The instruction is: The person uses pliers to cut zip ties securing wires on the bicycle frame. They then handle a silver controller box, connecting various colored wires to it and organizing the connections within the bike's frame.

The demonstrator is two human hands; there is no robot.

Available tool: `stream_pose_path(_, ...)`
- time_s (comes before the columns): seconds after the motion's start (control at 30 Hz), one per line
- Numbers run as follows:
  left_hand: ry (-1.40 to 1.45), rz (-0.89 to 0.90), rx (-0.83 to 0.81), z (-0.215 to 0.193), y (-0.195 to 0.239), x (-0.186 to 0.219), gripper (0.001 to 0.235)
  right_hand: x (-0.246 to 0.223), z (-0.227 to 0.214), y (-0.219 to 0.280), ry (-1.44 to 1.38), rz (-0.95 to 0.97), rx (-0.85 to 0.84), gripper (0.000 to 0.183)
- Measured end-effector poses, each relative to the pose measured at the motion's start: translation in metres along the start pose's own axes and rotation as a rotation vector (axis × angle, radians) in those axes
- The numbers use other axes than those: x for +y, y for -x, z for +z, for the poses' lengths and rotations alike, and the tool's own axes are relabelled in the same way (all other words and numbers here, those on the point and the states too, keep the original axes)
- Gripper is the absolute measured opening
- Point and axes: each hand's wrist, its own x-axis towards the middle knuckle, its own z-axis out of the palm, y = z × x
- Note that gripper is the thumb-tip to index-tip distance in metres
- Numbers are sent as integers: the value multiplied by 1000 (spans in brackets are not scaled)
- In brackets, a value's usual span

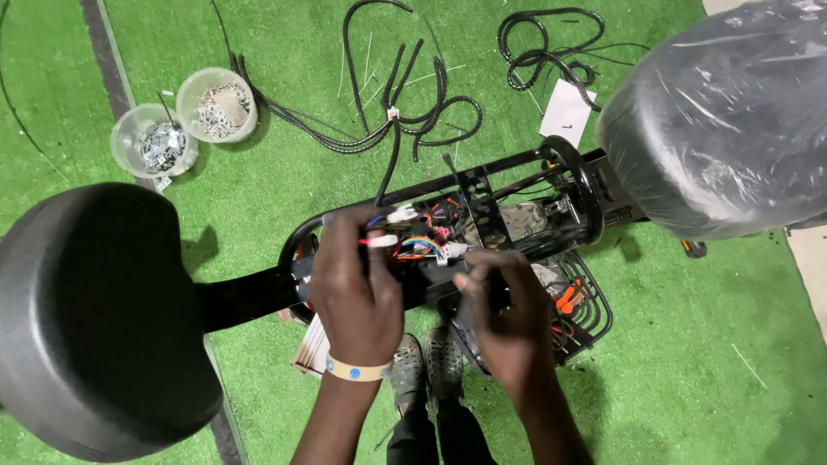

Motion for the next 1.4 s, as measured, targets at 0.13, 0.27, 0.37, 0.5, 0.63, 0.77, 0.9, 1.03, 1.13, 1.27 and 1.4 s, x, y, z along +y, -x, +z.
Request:
stream_pose_path(0.13, 302, -213, 127, -5, -4, 0, 19, 8, -4, 3, 39, 126, 38, 16)
stream_pose_path(0.27, 221, -184, 100, -3, -6, -1, 11, 1, -2, -7, 159, 443, -216, 48)
stream_pose_path(0.37, 300, -280, 95, -5, -12, 4, 13, -21, -3, -23, 106, 436, -225, 41)
stream_pose_path(0.5, 325, -283, 116, -4, -11, 1, 9, 11, 4, -30, 163, 424, -307, 37)
stream_pose_path(0.63, 287, -157, 89, -9, -9, 0, 10, 24, -9, -37, 199, 82, -298, 17)
stream_pose_path(0.77, 364, -40, -59, -9, -6, 2, 13, 13, -13, -35, -35, 146, -126, 18)
stream_pose_path(0.9, 347, 37, -91, -11, -12, 1, 15, 17, 2, -27, -125, 207, -64, 17)
stream_pose_path(1.03, 444, 60, -156, -14, -14, -6, 10, 17, 7, -25, -260, 384, 72, 16)
stream_pose_path(1.13, 469, 49, -168, -18, -18, -5, 14, 13, 4, -18, -242, 457, 139, 11)
stream_pose_path(1.27, 531, -12, -185, -18, -18, -5, 20, -13, -1, -10, 29, 455, -127, 30)
stream_pose_path(1.4, 395, 91, -237, -18, -16, -9, 27, -2, 18, 7, 198, 31, 19, 45)
